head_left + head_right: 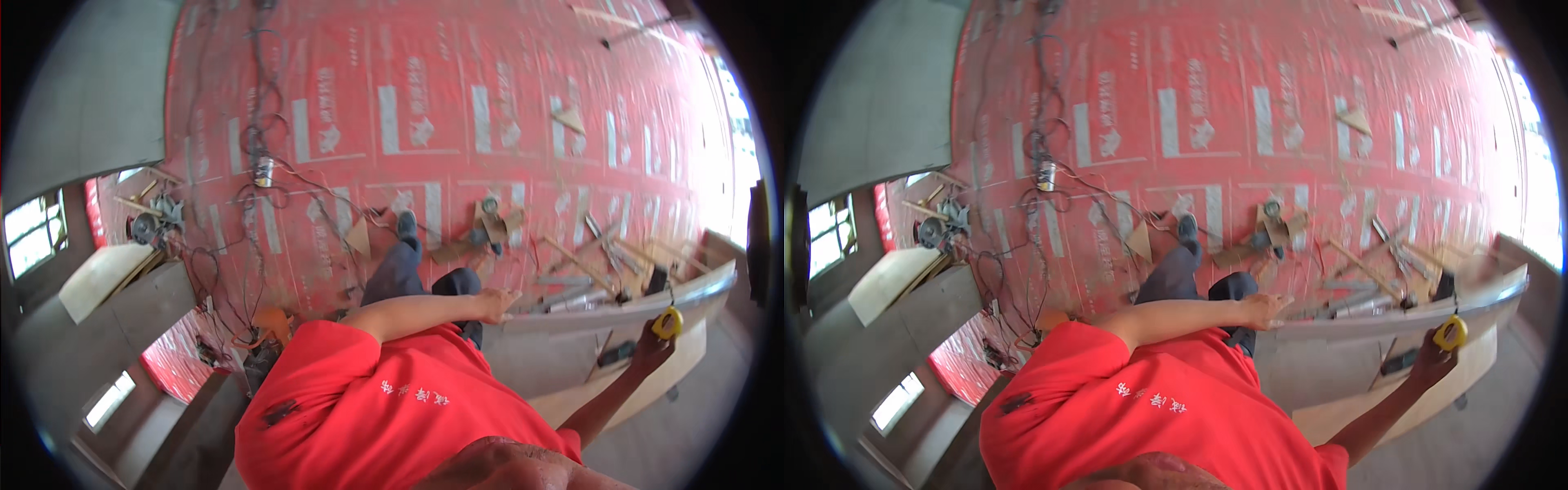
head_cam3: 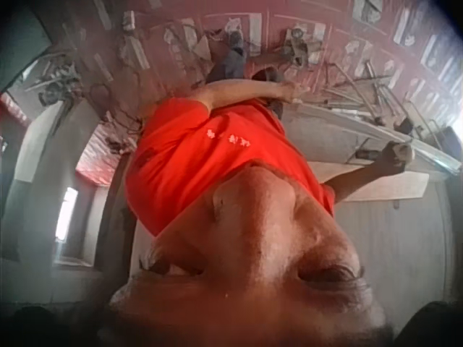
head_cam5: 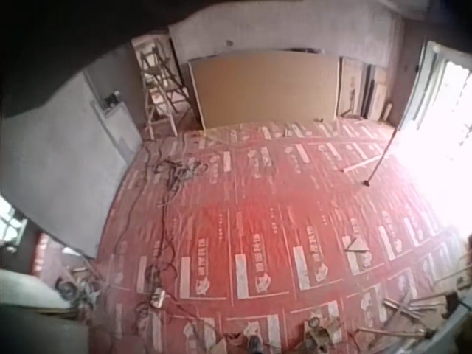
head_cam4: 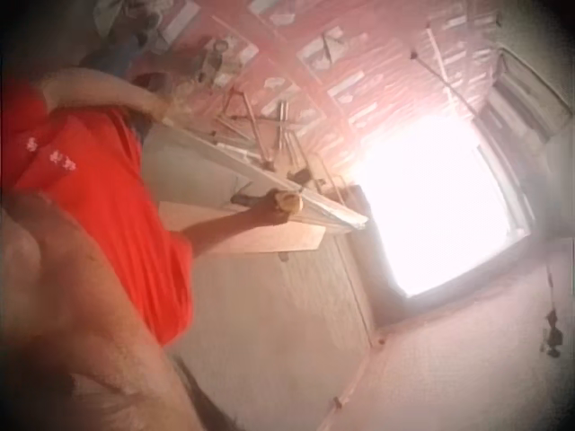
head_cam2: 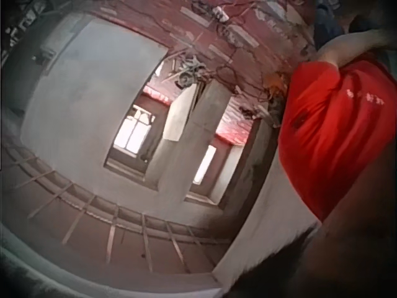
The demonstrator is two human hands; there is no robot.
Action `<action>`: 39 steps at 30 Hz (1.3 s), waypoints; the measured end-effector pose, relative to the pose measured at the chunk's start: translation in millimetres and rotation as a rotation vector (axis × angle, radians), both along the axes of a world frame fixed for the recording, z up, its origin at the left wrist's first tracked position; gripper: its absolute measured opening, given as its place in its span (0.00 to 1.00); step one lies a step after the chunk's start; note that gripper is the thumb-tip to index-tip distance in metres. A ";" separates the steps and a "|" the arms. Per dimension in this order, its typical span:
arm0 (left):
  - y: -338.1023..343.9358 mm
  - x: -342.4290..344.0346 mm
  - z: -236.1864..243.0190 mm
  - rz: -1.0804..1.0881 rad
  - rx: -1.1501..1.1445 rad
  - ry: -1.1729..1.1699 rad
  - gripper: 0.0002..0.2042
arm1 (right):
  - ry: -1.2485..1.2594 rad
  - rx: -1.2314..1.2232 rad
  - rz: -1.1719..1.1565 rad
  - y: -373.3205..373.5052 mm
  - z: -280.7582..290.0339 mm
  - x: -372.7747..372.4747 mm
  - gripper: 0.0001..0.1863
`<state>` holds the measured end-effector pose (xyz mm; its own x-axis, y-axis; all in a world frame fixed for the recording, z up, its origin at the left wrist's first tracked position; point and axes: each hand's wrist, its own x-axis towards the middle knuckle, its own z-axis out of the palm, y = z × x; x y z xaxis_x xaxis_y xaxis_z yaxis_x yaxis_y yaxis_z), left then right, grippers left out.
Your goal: Measuring, marking, and cutting a metal stud using a tape measure, pencil, and angle grinder.
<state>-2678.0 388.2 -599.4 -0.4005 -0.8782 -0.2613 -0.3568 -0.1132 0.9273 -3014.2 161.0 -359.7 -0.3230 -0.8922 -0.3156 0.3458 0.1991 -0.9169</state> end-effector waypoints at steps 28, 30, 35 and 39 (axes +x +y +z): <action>-328.1 788.8 153.6 0.986 -0.107 0.563 0.22 | -0.372 0.101 1.777 -302.8 -72.4 1031.3 0.36; -340.0 853.0 141.9 1.101 -0.186 0.505 0.18 | -0.419 0.134 1.802 -320.4 -76.8 1114.8 0.37; -363.2 1023.0 147.7 1.373 -0.081 0.279 0.15 | -0.522 0.231 1.869 -349.1 -81.5 1298.7 0.41; -406.0 1158.6 144.4 1.409 -0.128 0.308 0.11 | -0.526 0.304 1.885 -384.5 -74.0 1416.7 0.41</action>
<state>-1519.4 -17.8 -455.0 0.7754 -0.5932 -0.2165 0.1903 -0.1075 0.9758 -1597.5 -223.5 -433.7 0.9602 0.1597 -0.2293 -0.2757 0.6756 -0.6838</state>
